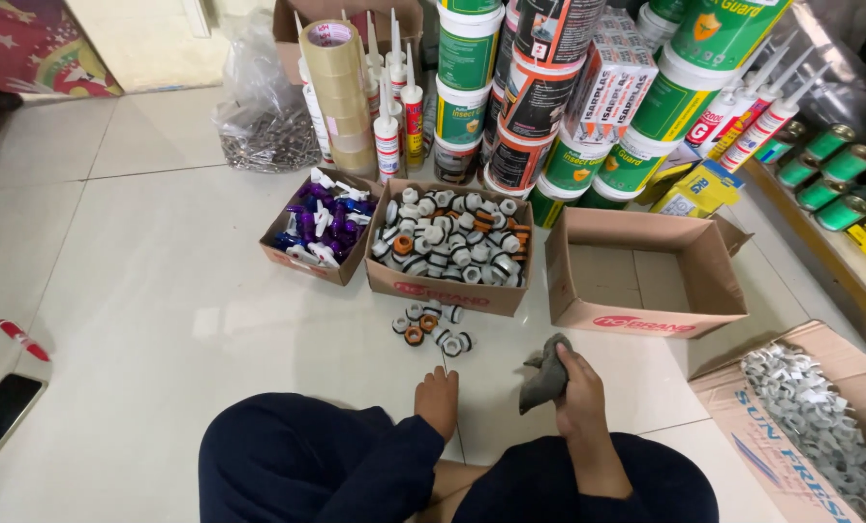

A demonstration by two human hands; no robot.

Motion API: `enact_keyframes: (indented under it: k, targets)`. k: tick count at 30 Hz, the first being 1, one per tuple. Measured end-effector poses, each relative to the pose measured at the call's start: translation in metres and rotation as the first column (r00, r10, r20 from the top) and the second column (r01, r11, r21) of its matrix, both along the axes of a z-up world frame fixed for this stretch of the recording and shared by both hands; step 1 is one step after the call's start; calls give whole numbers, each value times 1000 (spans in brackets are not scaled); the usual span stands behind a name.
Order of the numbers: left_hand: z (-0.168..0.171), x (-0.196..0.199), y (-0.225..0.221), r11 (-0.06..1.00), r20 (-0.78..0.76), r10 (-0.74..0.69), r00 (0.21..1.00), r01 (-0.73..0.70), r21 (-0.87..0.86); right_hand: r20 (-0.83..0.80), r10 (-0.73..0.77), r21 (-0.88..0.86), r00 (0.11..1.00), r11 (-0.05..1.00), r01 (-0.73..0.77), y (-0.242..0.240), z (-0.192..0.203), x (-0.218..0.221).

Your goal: Assembling small plumbing components by manually fitting rubber washers onto plastic connectors.

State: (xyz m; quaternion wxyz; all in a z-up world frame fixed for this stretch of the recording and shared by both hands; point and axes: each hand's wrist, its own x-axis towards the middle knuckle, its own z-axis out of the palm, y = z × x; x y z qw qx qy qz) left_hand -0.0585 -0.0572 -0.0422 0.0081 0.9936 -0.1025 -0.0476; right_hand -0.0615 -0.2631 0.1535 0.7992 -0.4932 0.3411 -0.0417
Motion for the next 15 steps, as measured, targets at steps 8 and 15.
enact_keyframes:
  k: [8,15]
  targets:
    - [16,-19,11,593,-592,268,760,-614,-521,30,18,223,999,975,-24,-32,-17,-31]
    - [126,-37,-7,-100,-844,188,503,-845,-526,115,76,450,990,885,-120,-24,-47,-9]
